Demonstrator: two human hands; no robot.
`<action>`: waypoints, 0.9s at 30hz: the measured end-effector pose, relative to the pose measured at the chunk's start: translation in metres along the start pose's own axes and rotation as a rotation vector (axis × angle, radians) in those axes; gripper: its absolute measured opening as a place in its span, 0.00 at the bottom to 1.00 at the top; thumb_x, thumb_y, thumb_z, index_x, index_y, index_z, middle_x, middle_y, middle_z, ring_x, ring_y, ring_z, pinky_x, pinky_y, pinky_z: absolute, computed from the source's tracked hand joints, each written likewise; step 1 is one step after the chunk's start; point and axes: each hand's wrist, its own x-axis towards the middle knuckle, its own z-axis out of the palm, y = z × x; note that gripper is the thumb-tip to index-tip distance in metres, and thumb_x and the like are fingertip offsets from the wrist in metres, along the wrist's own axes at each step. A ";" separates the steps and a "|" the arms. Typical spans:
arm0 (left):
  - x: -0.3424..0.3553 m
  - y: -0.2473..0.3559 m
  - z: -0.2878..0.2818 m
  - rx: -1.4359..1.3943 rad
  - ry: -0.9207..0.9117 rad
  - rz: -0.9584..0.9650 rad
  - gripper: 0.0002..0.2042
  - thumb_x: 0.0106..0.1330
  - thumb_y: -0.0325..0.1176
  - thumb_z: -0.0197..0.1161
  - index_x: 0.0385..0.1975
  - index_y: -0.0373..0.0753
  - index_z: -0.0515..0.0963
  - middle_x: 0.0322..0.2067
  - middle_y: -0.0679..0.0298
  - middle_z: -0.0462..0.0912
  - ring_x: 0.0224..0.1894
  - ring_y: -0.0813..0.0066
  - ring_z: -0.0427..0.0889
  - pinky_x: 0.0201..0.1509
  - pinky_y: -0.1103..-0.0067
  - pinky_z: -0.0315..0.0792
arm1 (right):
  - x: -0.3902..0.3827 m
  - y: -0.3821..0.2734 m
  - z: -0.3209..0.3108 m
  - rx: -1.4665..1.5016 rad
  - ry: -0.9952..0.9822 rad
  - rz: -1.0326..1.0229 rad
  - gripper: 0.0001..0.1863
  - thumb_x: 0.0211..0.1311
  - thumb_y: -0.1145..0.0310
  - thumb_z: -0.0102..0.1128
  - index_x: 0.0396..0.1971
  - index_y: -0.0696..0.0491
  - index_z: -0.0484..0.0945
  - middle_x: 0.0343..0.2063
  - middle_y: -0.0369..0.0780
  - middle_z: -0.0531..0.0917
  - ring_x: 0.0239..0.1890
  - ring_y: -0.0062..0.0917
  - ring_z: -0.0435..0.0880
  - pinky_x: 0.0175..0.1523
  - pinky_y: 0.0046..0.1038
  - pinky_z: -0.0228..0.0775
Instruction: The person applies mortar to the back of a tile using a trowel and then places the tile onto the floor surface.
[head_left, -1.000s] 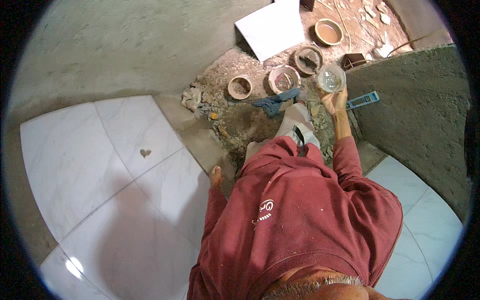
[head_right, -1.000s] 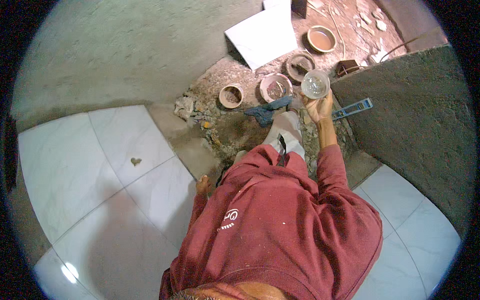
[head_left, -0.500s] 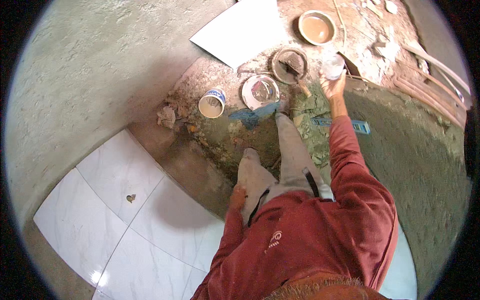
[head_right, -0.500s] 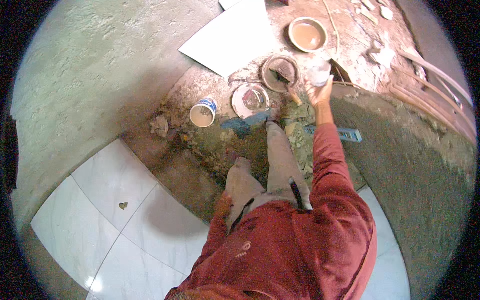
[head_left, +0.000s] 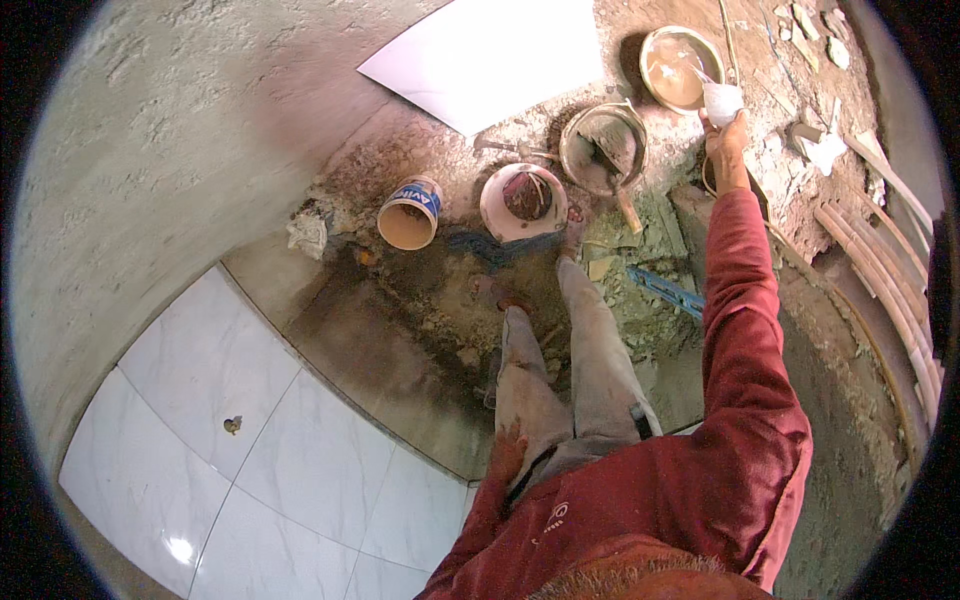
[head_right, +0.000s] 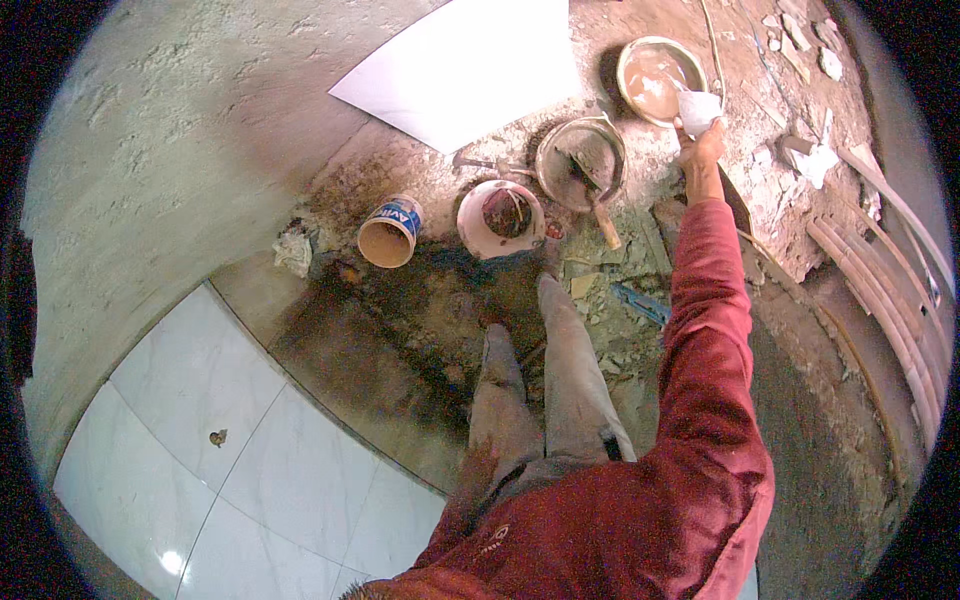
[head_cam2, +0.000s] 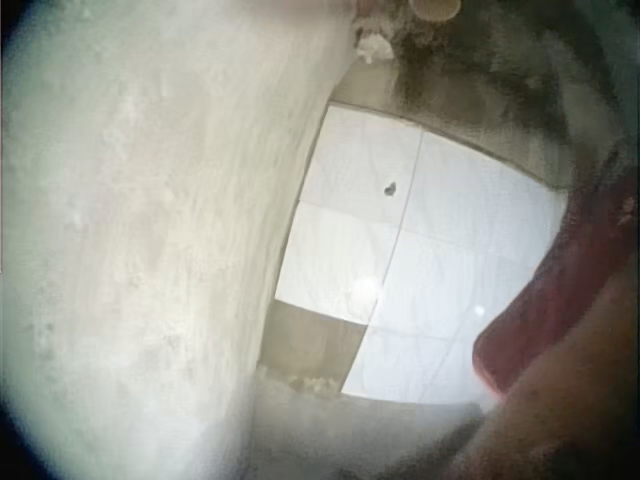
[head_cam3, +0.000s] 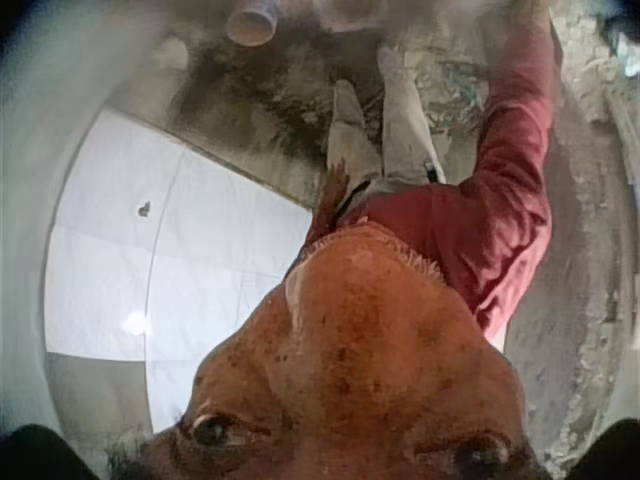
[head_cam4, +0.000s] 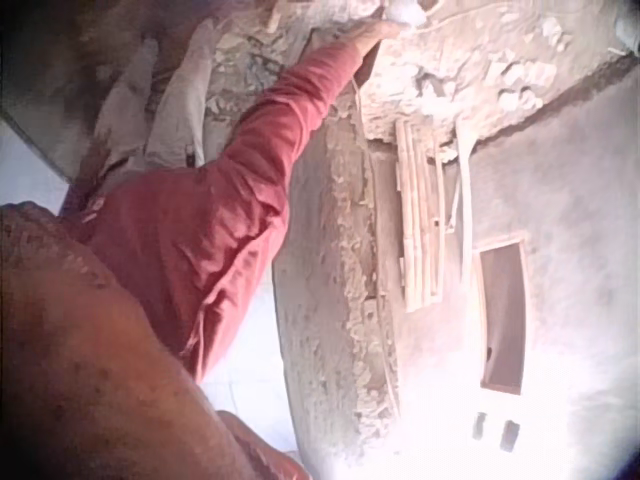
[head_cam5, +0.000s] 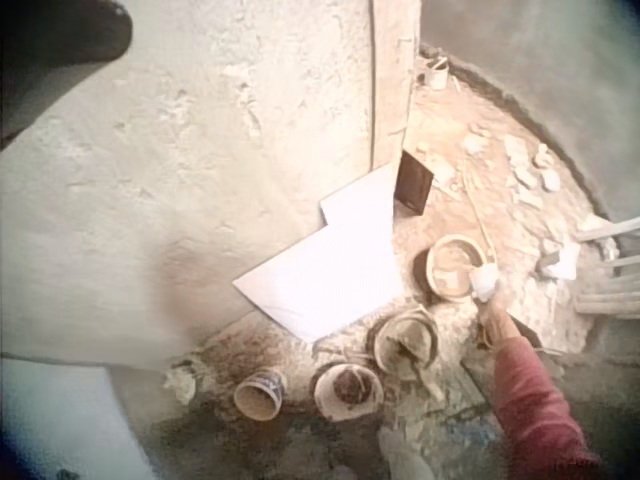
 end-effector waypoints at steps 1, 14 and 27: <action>-0.001 0.011 -0.004 -0.011 -0.001 -0.007 0.31 0.73 0.50 0.47 0.73 0.45 0.56 0.69 0.39 0.59 0.66 0.34 0.63 0.68 0.53 0.61 | -0.001 0.006 0.006 -0.042 -0.016 -0.035 0.27 0.74 0.49 0.39 0.55 0.57 0.70 0.48 0.47 0.79 0.44 0.41 0.82 0.36 0.43 0.81; 0.008 0.064 0.007 -0.170 0.127 -0.193 0.28 0.73 0.50 0.47 0.70 0.44 0.60 0.65 0.36 0.63 0.63 0.34 0.67 0.65 0.51 0.65 | -0.173 0.099 0.375 -1.065 -0.915 -1.748 0.13 0.55 0.68 0.59 0.42 0.49 0.80 0.42 0.42 0.81 0.47 0.41 0.78 0.49 0.44 0.70; 0.052 0.028 0.088 -0.044 0.352 0.005 0.29 0.71 0.46 0.55 0.67 0.35 0.62 0.63 0.35 0.65 0.66 0.33 0.62 0.69 0.53 0.59 | -0.217 0.090 0.319 -1.698 -1.240 -1.521 0.10 0.57 0.64 0.59 0.37 0.51 0.80 0.34 0.42 0.81 0.39 0.38 0.80 0.44 0.35 0.74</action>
